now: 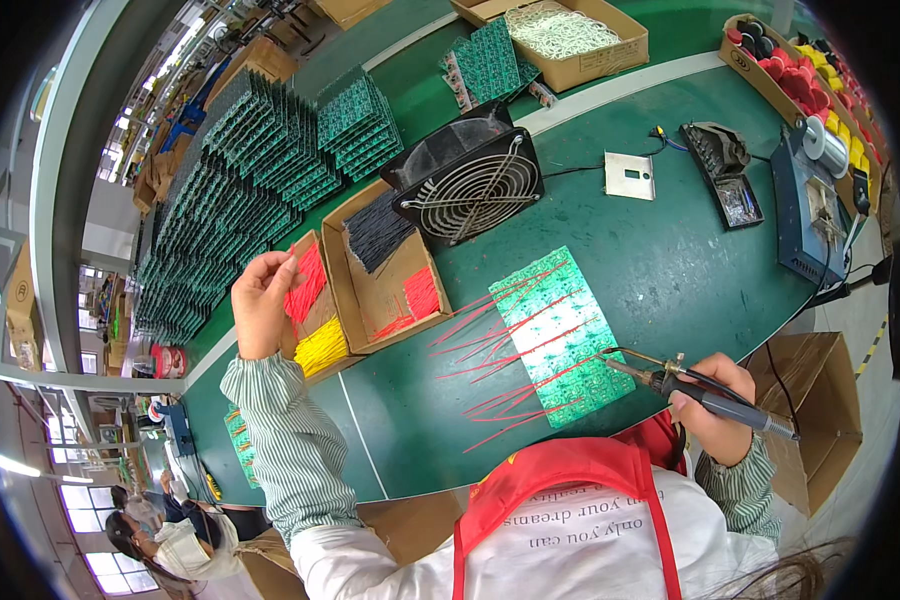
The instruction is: The person takes wires from boxes and solders them onto a circuit board using a soldering iron.
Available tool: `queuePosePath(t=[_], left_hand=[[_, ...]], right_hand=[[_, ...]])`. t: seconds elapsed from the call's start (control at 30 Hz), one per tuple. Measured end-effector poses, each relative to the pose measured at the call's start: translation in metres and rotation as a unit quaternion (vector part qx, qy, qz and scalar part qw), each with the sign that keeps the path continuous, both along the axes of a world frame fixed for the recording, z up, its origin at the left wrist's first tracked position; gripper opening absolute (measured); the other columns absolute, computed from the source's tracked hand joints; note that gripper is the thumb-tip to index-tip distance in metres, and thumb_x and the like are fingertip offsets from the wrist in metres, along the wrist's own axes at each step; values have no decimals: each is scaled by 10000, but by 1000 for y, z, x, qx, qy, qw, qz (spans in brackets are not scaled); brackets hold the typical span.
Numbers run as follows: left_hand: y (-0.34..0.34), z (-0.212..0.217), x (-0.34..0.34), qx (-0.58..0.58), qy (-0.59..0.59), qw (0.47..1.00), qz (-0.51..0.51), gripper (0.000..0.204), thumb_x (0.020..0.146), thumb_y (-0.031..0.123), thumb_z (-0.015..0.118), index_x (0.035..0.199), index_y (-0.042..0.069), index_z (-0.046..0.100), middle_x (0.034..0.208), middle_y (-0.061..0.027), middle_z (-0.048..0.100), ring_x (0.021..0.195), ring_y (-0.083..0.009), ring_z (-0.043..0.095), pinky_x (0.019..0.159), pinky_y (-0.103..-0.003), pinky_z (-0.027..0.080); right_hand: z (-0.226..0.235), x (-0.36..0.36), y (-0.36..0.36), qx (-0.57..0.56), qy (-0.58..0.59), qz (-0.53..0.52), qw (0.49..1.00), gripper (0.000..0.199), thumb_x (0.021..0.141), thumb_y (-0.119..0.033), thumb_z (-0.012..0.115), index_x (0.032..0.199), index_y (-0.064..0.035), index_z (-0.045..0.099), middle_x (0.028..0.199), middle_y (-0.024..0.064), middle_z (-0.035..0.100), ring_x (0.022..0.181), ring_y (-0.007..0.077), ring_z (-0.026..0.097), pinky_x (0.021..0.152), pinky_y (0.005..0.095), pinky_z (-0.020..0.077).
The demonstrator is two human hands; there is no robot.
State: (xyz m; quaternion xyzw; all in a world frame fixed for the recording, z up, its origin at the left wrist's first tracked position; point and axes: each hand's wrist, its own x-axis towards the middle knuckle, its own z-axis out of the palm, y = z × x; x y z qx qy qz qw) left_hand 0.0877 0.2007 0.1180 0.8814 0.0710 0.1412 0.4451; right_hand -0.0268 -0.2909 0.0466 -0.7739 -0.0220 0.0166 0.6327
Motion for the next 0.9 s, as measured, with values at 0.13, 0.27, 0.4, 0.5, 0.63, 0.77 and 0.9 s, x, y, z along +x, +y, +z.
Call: queuePosePath(t=[0.13,0.27,0.4,0.5,0.63,0.77,0.9], left_hand=[[1,-3,2,10,28,1000,4,111,918,66,592,966,-23,638,810,-25,650,669,-80,607,613,-194,479],[34,-18,15,173,21,983,52,139,894,97,626,944,-25,669,781,-47,662,663,-98,617,599,-224,481],[57,-29,17,330,8,937,116,168,805,123,708,884,-25,709,746,-110,699,684,-140,651,657,-277,510],[69,-39,13,258,-19,958,126,161,836,132,692,882,-22,710,744,-57,686,642,-94,597,613,-229,463],[48,-34,14,96,-24,992,79,109,849,32,665,902,-63,672,780,-44,664,677,-92,600,634,-212,482],[-20,-14,-16,29,27,998,39,77,868,27,641,869,-50,632,709,-5,604,626,-60,551,577,-187,444],[-124,-25,-65,63,102,990,-69,45,818,10,671,836,-20,643,687,-4,572,593,-65,531,533,-203,410]], right_hand=[[-3,-4,-3,9,12,-11,1000,179,705,-50,713,805,-4,571,615,42,612,539,99,592,520,244,465],[-2,-6,-3,11,19,-13,1000,183,700,-49,714,809,-4,575,618,35,604,537,86,569,515,240,452],[-3,-6,-3,9,15,-15,1000,188,692,-50,717,809,-6,577,625,33,602,540,80,553,514,236,439],[-2,-4,-3,3,17,-12,1000,185,691,-54,718,803,-7,578,633,37,606,548,81,558,520,235,439],[-3,-5,-6,6,21,-19,1000,178,692,-55,716,798,-8,581,640,40,608,552,85,562,519,235,438],[2,-6,-9,-19,-15,-10,1000,175,703,-69,728,806,-8,599,647,50,618,561,102,583,526,247,453],[6,7,-6,-40,-73,29,996,178,722,-87,743,822,-8,619,668,73,636,576,132,612,541,261,476]])
